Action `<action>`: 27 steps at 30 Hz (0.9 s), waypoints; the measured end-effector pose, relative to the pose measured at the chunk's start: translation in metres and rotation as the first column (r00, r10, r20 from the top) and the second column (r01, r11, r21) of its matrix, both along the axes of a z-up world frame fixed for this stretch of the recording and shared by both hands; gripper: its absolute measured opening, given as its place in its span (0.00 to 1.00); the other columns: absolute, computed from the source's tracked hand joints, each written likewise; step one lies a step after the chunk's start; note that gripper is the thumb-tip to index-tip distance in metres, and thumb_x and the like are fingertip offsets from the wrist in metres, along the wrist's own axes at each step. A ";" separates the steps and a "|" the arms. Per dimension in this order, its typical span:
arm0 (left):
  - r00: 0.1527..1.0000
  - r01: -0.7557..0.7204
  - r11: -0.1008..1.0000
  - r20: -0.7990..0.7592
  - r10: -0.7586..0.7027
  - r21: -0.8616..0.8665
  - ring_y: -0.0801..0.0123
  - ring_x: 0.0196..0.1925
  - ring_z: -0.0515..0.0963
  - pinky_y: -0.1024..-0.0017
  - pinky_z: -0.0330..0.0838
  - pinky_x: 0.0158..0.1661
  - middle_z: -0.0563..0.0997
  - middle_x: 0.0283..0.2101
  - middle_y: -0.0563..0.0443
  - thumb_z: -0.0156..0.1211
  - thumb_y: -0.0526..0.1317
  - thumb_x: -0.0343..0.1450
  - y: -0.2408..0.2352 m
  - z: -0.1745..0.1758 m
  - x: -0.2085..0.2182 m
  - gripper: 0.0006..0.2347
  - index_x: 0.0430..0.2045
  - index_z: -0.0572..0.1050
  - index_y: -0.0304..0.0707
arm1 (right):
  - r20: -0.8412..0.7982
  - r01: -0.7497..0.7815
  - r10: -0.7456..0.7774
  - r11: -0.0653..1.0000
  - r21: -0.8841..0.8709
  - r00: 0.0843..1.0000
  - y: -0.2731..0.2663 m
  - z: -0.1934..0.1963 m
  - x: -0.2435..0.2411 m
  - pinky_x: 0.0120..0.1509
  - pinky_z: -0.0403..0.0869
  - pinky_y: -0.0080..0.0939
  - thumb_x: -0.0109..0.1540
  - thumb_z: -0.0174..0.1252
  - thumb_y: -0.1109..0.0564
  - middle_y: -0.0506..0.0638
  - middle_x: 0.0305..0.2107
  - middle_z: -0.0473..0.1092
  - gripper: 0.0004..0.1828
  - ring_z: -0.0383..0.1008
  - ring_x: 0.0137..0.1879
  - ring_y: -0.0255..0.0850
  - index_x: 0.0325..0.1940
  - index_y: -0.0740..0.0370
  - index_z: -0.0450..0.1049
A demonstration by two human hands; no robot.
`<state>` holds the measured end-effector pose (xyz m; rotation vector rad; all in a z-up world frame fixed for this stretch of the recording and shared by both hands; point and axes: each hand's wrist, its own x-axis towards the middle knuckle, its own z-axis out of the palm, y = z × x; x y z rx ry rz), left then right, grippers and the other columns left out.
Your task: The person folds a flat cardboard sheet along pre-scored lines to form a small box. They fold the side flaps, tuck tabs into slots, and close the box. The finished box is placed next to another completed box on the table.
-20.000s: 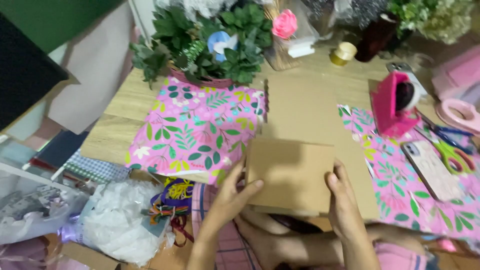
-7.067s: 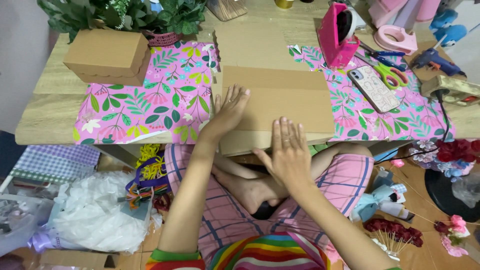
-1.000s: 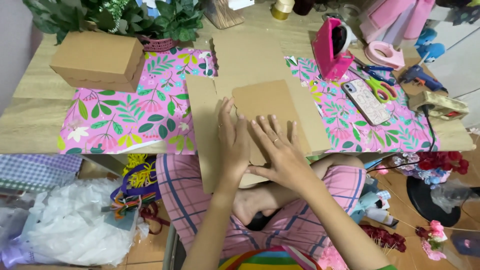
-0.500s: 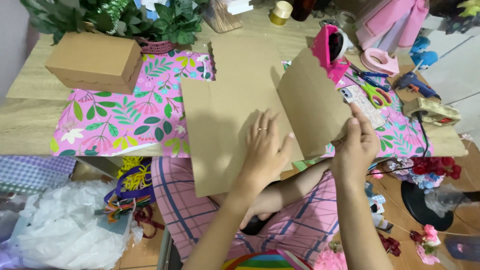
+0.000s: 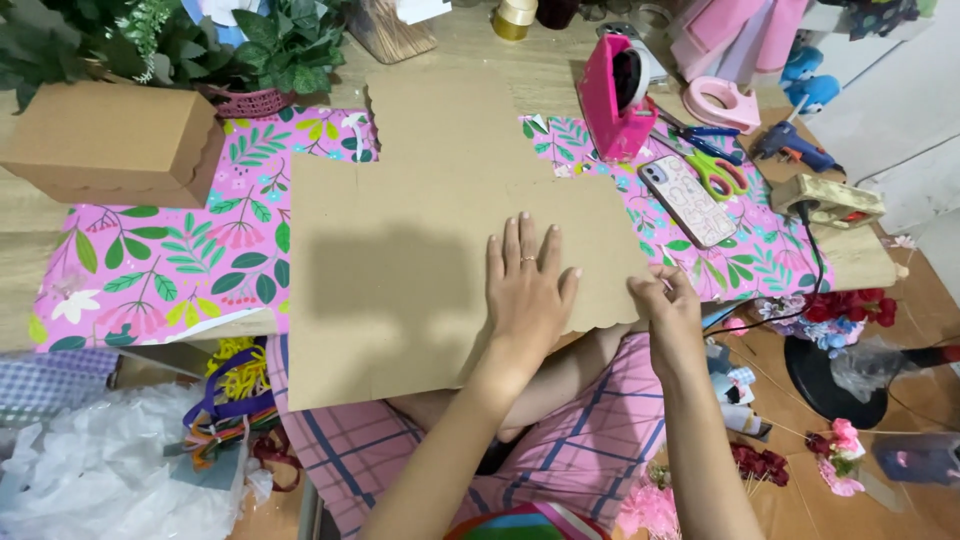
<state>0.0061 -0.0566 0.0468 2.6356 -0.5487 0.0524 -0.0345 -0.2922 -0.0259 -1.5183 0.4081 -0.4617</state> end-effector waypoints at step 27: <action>0.988 0.048 0.994 0.150 -0.032 -0.102 0.45 0.79 0.49 0.45 0.35 0.73 0.58 0.74 0.34 0.41 0.40 0.76 -0.008 -0.021 0.002 0.23 0.68 0.61 0.30 | -0.325 -0.449 0.313 0.545 -0.708 0.892 0.096 0.068 0.016 0.78 0.23 0.65 0.54 0.38 0.75 0.75 0.73 0.46 0.48 0.31 0.81 0.63 0.81 0.70 0.41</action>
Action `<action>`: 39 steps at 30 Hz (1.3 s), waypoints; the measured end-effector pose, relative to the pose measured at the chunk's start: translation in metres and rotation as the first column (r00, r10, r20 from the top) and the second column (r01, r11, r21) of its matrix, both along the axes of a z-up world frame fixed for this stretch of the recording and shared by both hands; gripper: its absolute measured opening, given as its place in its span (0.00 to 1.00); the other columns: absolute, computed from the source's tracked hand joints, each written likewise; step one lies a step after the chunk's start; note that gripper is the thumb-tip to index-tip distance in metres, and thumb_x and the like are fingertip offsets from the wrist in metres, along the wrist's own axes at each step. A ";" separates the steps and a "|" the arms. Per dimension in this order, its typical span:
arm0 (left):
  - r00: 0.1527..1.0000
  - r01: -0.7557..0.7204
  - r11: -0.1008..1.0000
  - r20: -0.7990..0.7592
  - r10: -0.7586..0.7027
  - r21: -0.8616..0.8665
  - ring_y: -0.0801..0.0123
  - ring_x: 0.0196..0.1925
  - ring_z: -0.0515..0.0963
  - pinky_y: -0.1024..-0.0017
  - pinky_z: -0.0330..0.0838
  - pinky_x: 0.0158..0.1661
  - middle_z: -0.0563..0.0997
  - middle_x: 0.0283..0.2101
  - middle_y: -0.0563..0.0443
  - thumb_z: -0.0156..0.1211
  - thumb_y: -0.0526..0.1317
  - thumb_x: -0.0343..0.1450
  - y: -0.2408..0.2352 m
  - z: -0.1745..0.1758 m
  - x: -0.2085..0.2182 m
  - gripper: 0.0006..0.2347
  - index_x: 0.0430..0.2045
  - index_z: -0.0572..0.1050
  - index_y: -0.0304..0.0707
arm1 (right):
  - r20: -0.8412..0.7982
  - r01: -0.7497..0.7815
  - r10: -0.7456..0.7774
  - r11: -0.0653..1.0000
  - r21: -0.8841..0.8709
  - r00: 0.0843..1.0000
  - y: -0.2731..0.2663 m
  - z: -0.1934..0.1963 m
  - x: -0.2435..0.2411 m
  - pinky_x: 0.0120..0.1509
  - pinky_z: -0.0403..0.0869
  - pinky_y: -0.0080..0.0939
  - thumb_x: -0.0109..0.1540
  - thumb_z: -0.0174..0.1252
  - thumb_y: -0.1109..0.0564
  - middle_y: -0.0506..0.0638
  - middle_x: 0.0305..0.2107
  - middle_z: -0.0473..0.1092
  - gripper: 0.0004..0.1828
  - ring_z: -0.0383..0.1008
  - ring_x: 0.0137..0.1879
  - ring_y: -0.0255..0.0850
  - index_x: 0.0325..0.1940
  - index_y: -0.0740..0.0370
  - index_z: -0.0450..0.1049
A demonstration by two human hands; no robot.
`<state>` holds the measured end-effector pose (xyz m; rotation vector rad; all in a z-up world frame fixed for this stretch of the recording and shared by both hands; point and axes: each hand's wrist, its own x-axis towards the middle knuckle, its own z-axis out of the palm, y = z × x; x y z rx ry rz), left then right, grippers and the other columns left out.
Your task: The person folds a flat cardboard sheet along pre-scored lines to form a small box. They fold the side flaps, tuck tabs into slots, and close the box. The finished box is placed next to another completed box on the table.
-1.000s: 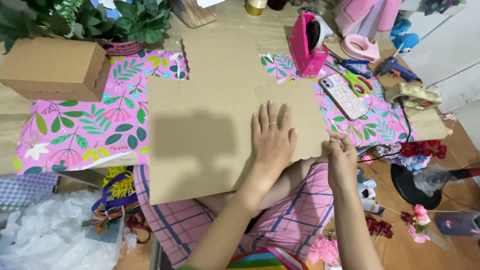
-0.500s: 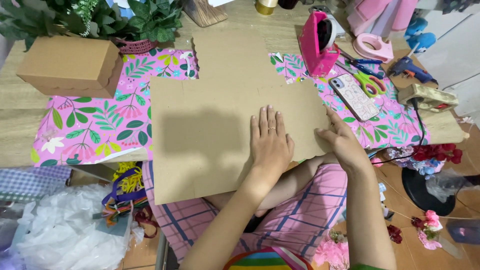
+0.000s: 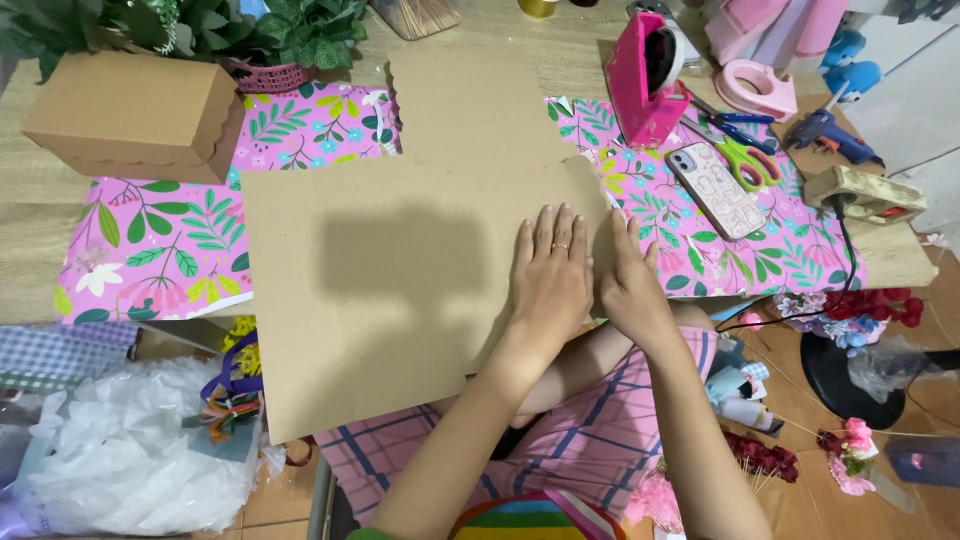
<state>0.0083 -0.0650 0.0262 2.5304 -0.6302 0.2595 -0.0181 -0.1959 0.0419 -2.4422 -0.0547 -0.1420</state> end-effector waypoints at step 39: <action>0.908 0.079 0.997 -0.411 -0.082 -0.026 0.67 0.81 0.37 0.48 0.18 0.72 0.47 0.79 0.60 0.34 0.46 0.78 0.028 0.000 0.074 0.25 0.73 0.54 0.46 | -0.028 -0.048 0.042 0.956 -0.288 0.999 0.026 0.023 -0.033 0.79 0.23 0.70 0.73 0.34 0.38 0.51 0.73 0.57 0.31 0.46 0.81 0.48 0.76 0.52 0.60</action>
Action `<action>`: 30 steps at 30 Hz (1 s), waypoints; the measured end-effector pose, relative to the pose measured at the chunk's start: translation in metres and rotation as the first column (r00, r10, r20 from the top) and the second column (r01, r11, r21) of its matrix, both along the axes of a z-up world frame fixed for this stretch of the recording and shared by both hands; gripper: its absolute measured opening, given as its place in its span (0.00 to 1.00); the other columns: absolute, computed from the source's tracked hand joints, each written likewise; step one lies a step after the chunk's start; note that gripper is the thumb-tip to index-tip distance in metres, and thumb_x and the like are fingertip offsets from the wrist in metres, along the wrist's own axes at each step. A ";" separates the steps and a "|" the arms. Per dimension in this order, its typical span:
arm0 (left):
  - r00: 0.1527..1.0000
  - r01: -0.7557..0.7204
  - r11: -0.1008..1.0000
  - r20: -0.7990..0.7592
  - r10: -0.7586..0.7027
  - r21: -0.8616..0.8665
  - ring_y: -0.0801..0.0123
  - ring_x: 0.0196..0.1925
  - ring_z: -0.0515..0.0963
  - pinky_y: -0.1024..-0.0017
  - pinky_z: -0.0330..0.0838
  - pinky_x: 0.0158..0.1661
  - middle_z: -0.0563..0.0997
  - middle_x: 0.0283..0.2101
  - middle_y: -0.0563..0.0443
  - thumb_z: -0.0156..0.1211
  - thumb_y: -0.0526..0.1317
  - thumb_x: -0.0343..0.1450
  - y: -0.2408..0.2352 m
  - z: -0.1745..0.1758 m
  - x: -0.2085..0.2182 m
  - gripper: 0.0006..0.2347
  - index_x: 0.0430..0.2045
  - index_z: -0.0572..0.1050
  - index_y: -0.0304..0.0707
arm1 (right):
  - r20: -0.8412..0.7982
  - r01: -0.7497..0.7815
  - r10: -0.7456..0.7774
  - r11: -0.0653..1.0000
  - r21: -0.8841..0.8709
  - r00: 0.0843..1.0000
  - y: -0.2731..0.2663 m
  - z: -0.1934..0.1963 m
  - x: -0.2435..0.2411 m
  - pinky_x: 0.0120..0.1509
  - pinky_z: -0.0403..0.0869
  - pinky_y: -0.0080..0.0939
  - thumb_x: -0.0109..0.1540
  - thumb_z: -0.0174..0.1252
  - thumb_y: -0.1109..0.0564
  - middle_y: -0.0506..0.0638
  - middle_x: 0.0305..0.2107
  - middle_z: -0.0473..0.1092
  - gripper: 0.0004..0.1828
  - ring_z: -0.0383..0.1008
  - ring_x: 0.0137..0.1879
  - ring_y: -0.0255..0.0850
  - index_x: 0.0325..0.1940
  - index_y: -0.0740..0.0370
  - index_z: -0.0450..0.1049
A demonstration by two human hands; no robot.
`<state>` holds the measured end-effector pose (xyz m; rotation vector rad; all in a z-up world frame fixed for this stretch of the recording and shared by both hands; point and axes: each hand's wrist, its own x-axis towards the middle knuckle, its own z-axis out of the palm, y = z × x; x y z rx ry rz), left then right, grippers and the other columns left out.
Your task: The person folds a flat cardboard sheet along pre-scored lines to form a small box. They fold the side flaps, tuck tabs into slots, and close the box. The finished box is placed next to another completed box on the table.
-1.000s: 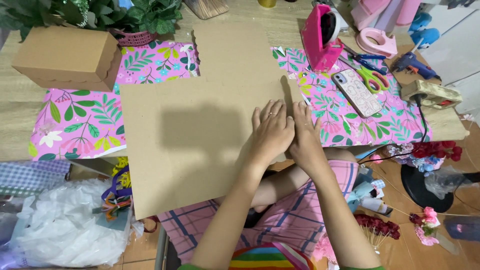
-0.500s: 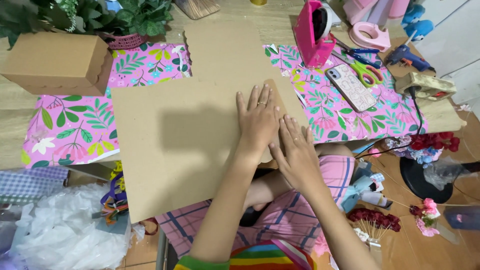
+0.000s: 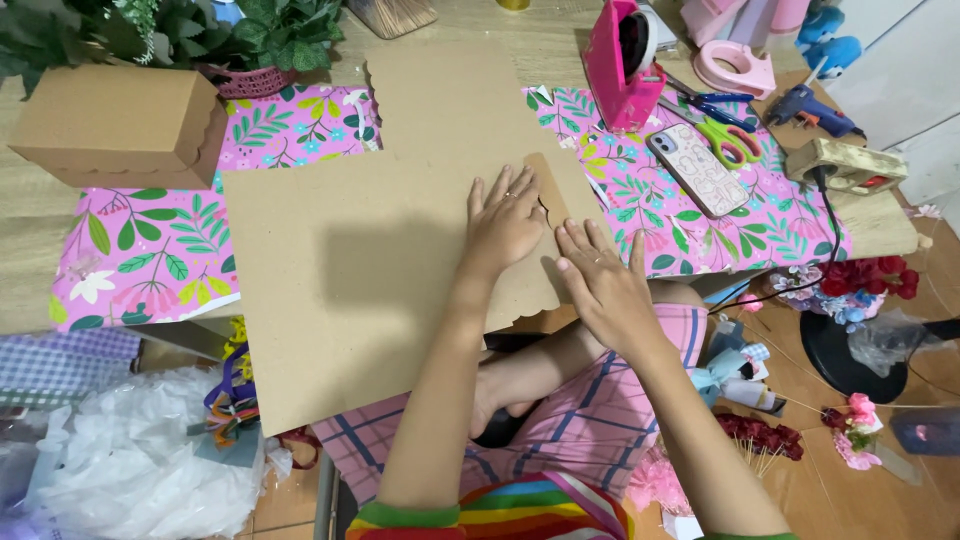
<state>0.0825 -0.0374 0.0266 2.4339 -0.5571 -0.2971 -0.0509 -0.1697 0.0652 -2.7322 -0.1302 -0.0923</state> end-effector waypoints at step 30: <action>0.981 -0.040 0.942 -0.191 -0.025 -0.332 0.62 0.81 0.43 0.56 0.19 0.74 0.50 0.78 0.43 0.29 0.54 0.80 0.028 0.033 -0.011 0.29 0.73 0.50 0.35 | -0.023 0.058 -0.057 0.997 0.044 0.998 -0.009 0.008 0.091 0.81 0.40 0.69 0.69 0.45 0.40 0.56 0.68 0.63 0.31 0.50 0.80 0.53 0.76 0.49 0.62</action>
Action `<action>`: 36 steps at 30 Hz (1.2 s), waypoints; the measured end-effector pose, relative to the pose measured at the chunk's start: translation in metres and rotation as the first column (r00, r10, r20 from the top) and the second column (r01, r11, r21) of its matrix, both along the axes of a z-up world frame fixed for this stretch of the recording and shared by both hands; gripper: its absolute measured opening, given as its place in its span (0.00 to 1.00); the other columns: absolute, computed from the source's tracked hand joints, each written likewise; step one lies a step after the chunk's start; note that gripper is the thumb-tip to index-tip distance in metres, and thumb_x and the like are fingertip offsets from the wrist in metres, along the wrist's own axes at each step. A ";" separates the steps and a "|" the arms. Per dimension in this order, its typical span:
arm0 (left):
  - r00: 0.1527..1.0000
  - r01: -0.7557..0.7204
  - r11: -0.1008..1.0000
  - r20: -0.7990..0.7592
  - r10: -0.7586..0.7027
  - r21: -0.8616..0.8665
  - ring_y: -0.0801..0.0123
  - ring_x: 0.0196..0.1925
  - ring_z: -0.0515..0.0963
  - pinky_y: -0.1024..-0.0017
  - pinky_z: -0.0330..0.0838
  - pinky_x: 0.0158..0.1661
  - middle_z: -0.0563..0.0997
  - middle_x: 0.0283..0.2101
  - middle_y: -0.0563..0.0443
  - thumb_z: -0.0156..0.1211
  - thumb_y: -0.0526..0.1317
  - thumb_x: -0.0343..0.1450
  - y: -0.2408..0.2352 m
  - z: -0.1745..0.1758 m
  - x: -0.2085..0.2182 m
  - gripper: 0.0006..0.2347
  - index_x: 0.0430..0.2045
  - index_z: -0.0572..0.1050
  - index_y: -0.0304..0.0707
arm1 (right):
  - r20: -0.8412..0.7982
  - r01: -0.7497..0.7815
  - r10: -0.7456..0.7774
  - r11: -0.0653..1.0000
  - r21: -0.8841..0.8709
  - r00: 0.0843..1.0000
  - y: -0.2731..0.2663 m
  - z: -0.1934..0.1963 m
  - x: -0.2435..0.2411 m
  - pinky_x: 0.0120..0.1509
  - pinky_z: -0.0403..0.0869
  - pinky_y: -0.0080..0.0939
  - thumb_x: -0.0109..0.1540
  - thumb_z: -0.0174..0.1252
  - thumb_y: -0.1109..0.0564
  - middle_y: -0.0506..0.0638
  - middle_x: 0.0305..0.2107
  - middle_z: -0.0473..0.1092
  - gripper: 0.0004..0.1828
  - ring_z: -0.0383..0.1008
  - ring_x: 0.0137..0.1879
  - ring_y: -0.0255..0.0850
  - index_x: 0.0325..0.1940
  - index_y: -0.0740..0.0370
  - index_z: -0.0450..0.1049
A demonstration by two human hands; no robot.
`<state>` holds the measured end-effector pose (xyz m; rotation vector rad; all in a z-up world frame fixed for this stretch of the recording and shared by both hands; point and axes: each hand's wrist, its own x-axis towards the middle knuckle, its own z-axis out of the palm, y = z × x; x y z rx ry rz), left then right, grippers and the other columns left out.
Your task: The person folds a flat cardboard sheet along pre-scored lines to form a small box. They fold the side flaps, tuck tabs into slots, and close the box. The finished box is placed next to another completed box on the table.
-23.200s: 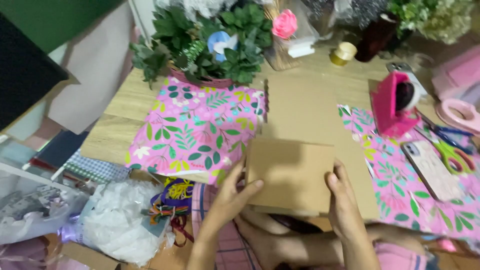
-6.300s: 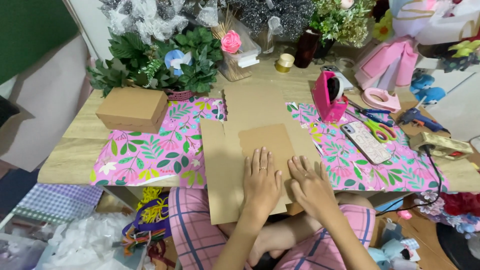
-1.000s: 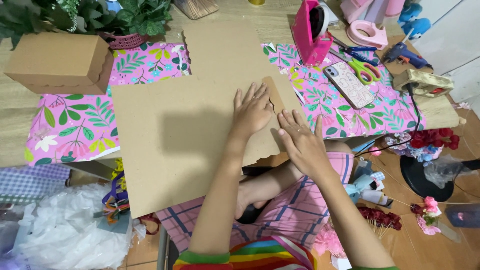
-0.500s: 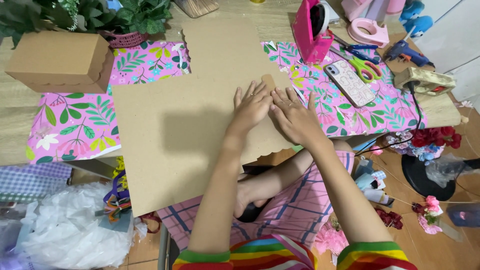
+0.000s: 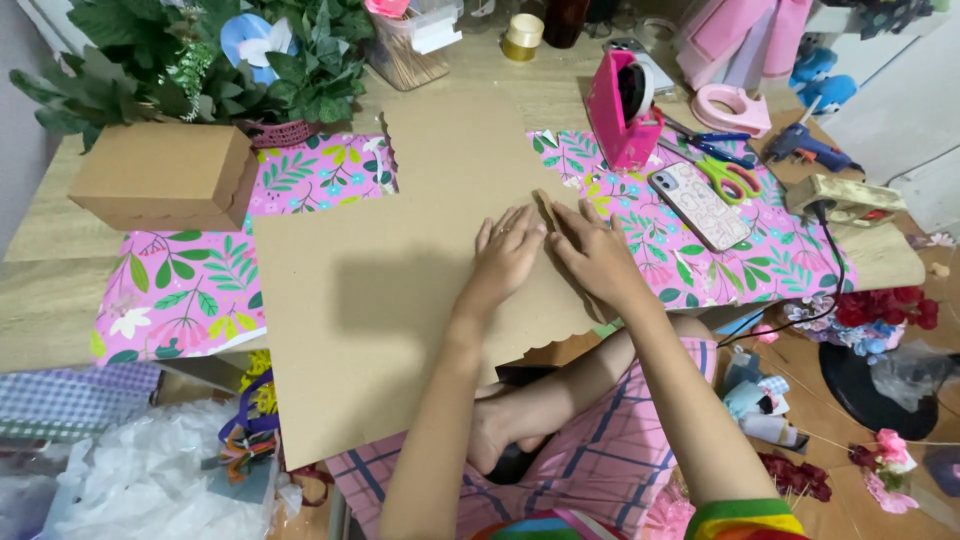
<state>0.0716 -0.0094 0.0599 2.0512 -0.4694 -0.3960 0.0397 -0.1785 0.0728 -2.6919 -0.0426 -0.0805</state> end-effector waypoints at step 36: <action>0.647 -0.091 0.951 0.744 -0.169 0.296 0.60 0.47 0.74 0.60 0.69 0.49 0.74 0.38 0.53 0.74 0.47 0.59 0.036 -0.023 -0.088 0.16 0.33 0.77 0.42 | 0.473 -0.398 0.328 0.916 0.052 0.818 -0.051 -0.016 -0.097 0.64 0.73 0.60 0.58 0.69 0.57 0.58 0.51 0.77 0.12 0.74 0.62 0.62 0.45 0.61 0.82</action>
